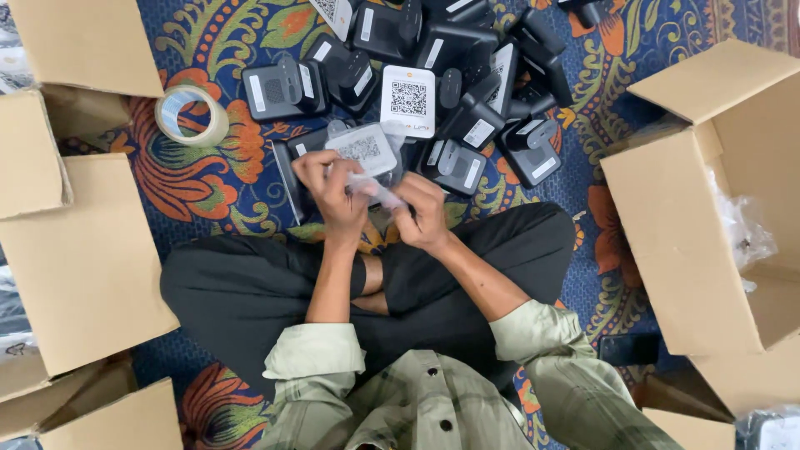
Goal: The person puts electronic items and small bags into a cardboard box by hand.
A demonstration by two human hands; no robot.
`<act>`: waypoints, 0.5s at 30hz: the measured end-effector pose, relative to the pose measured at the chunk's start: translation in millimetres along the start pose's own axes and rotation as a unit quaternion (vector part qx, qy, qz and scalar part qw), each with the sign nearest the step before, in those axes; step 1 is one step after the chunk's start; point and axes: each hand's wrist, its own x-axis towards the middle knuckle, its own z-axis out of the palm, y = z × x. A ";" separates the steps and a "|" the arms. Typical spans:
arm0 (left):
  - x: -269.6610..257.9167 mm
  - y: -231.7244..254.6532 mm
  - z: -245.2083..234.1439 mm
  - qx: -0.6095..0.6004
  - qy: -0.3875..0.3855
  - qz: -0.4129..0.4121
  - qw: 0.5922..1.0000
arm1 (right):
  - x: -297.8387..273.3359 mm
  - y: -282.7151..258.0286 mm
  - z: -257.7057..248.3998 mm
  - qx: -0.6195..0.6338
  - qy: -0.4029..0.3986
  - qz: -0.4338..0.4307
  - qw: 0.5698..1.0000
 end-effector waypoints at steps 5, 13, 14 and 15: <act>3.0 -4.8 16.3 -0.122 -0.005 0.027 0.992 | -3.4 12.6 -11.1 0.058 -0.067 -0.026 0.996; 20.6 40.9 7.0 -0.217 -0.067 0.297 0.928 | 12.5 9.8 -27.1 0.518 -0.012 0.517 0.682; 16.9 47.8 3.7 -0.220 -0.070 0.297 0.927 | 2.4 17.1 -26.4 0.519 -0.008 0.517 0.681; 19.3 53.0 4.9 -0.235 -0.098 0.346 0.903 | 0.3 28.3 -26.3 0.529 -0.036 0.496 0.688</act>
